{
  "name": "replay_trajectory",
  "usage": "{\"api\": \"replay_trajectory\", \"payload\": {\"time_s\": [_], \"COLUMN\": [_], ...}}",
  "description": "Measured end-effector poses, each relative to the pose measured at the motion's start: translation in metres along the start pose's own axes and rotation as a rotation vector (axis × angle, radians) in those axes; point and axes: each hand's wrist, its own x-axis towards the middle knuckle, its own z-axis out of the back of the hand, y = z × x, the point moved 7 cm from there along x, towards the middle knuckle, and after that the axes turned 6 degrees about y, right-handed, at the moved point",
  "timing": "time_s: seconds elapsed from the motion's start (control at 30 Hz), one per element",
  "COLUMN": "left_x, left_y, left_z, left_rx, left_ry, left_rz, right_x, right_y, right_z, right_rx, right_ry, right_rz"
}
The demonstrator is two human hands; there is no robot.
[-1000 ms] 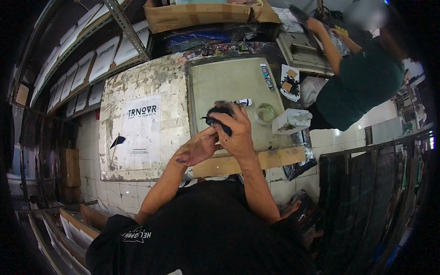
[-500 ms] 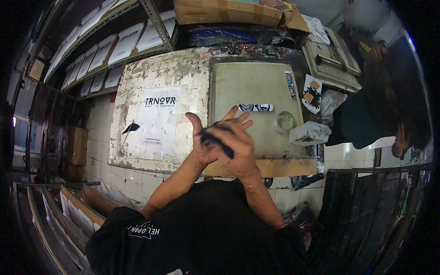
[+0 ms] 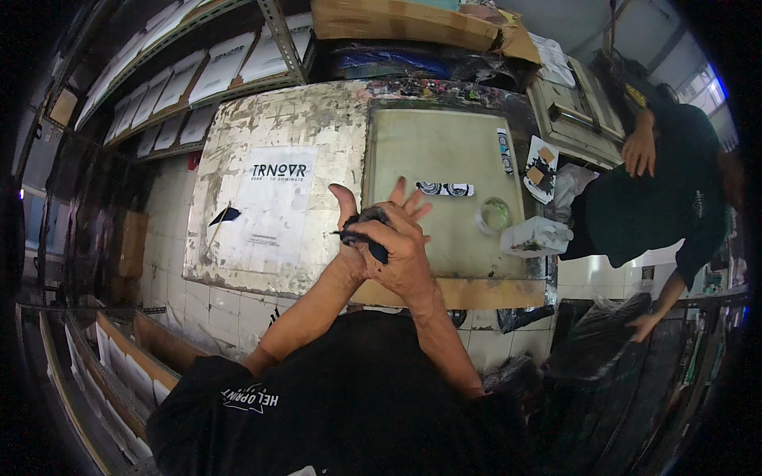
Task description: The person cleans a rectangular printing frame using a dark cloth, wiping the edges and surface. They then clean their hands with a white wipe and a dark cloth while standing in a workshop.
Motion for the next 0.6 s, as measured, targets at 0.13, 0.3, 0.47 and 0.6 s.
{"api": "replay_trajectory", "payload": {"time_s": [0.13,0.3,0.47,0.6], "left_x": [0.000,0.000,0.001,0.004], "left_y": [-0.029,-0.031,-0.037,-0.049], "left_z": [0.009,0.002,0.009,0.005], "left_rx": [-0.083,0.014,-0.010,0.078], "left_ry": [-0.037,-0.004,-0.036,0.057], "left_rz": [-0.050,-0.095,-0.108,-0.155], "right_x": [-0.011,-0.003,-0.001,0.001], "right_y": [-0.011,-0.001,-0.006,-0.004], "right_z": [-0.007,-0.004,-0.014,-0.006], "right_rx": [0.049,0.084,-0.009,0.040], "right_ry": [0.181,-0.101,0.144,-0.069], "right_rz": [-0.061,-0.060,-0.051,-0.033]}}
